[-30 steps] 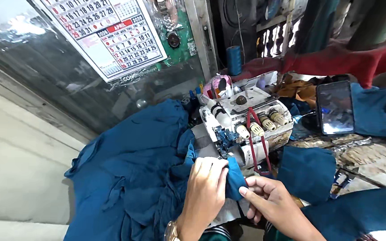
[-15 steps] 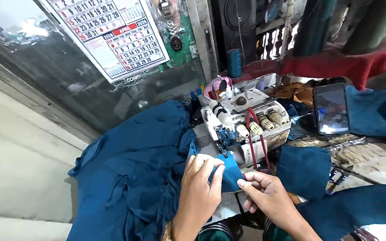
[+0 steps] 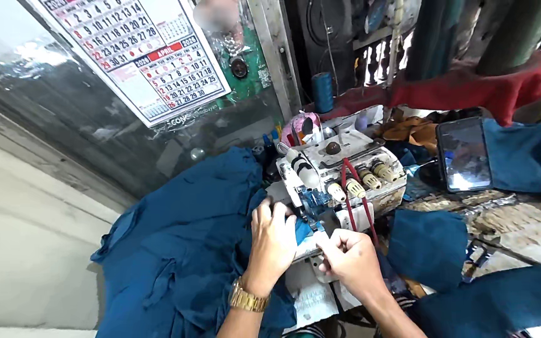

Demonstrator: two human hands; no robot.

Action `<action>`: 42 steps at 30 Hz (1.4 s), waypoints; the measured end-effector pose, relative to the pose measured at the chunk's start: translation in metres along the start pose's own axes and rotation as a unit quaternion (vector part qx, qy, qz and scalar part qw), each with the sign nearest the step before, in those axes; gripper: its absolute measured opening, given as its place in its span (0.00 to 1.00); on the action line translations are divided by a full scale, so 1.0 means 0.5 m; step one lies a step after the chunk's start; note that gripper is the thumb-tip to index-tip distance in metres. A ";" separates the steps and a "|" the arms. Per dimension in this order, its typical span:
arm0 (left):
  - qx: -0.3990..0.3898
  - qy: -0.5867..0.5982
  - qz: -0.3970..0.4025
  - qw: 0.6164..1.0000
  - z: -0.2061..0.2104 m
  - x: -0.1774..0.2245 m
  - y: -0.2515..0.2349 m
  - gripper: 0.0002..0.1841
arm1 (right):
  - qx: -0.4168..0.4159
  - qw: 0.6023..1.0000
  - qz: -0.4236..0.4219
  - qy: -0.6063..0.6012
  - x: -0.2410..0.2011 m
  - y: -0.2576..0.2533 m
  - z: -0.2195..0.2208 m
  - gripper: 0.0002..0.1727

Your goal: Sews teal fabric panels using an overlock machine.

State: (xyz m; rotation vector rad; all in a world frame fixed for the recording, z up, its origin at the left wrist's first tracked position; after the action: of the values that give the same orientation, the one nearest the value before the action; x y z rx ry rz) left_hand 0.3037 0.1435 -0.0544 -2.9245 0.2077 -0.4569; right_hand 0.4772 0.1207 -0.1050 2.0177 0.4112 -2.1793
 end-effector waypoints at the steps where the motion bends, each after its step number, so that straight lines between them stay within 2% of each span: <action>1: -0.008 -0.007 -0.018 1.000 0.001 -0.002 0.004 0.13 | -0.013 1.000 -0.010 0.011 0.002 0.007 0.001 0.20; 3: -0.022 -0.021 -0.070 0.997 -0.003 -0.007 0.011 0.15 | -0.060 0.998 -0.011 0.032 0.010 0.026 -0.003 0.21; 6: -0.035 -0.062 -0.137 0.988 -0.027 -0.014 0.017 0.15 | -0.185 0.982 -0.004 0.044 0.020 0.054 -0.012 0.17; 8: 0.002 -0.085 -0.131 0.988 -0.042 -0.022 0.032 0.12 | -0.253 0.967 -0.013 0.027 0.011 0.066 -0.008 0.13; 10: 0.042 -0.092 -0.097 0.990 -0.046 -0.025 0.073 0.08 | -0.288 0.957 -0.037 0.018 -0.003 0.074 0.000 0.19; 12: 0.064 -0.069 -0.056 0.994 -0.028 0.001 0.134 0.09 | -0.307 0.949 -0.072 0.006 -0.013 0.079 0.000 0.24; 14: 0.064 0.004 -0.011 0.998 0.014 0.058 0.185 0.09 | -0.288 0.953 -0.096 0.009 -0.012 0.075 -0.020 0.23; 16: 0.066 0.124 0.036 0.989 0.064 0.104 0.195 0.07 | -0.149 0.984 -0.097 0.002 -0.002 0.054 -0.053 0.13; 18: 0.000 0.283 0.064 0.957 0.086 0.112 0.188 0.08 | -0.004 0.996 -0.080 0.044 0.020 0.034 -0.073 0.08; 20: -0.049 0.412 0.081 0.906 0.091 0.097 0.192 0.10 | 0.042 0.993 -0.089 0.067 0.033 0.045 -0.067 0.13; 22: -0.017 0.469 0.078 0.880 0.097 0.089 0.212 0.09 | 0.032 0.993 -0.099 0.059 0.039 0.077 -0.058 0.20; 24: 0.048 0.483 0.050 0.873 0.096 0.089 0.226 0.07 | 0.003 0.994 -0.094 0.052 0.044 0.107 -0.061 0.24; 26: 0.071 0.483 0.027 0.872 0.080 0.081 0.234 0.08 | -0.035 0.994 -0.092 0.039 0.035 0.129 -0.070 0.25; 30: 0.040 0.502 0.013 0.864 0.068 0.065 0.249 0.11 | -0.100 0.990 -0.070 0.066 0.014 0.153 -0.100 0.24; 33: -0.013 0.532 -0.009 0.846 0.081 0.066 0.260 0.12 | -0.097 0.990 -0.067 0.076 0.017 0.162 -0.098 0.26; 37: -0.019 0.541 -0.026 0.840 0.095 0.065 0.265 0.13 | -0.091 0.988 -0.070 0.102 0.014 0.169 -0.095 0.25; 40: -0.041 0.542 -0.033 0.839 0.079 0.059 0.263 0.16 | -0.095 0.983 -0.035 0.154 -0.006 0.177 -0.095 0.24; 42: -0.063 0.548 -0.044 0.833 0.055 0.060 0.260 0.20 | -0.121 0.974 -0.043 0.189 -0.004 0.174 -0.104 0.24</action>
State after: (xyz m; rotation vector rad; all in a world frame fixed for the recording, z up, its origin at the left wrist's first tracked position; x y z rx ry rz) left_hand 0.3262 0.0159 -0.0964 -2.3855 0.2311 -2.1365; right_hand 0.5518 0.0531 -0.1151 2.3022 0.7808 -1.6777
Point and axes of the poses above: each hand's wrist, its own y-axis away from the middle knuckle, its own z-axis out of the palm, x = y × z, the point moved 2 cm from there along -y, towards the middle knuckle, and after that the axes turned 15 degrees about -x, right-handed, at the moved point
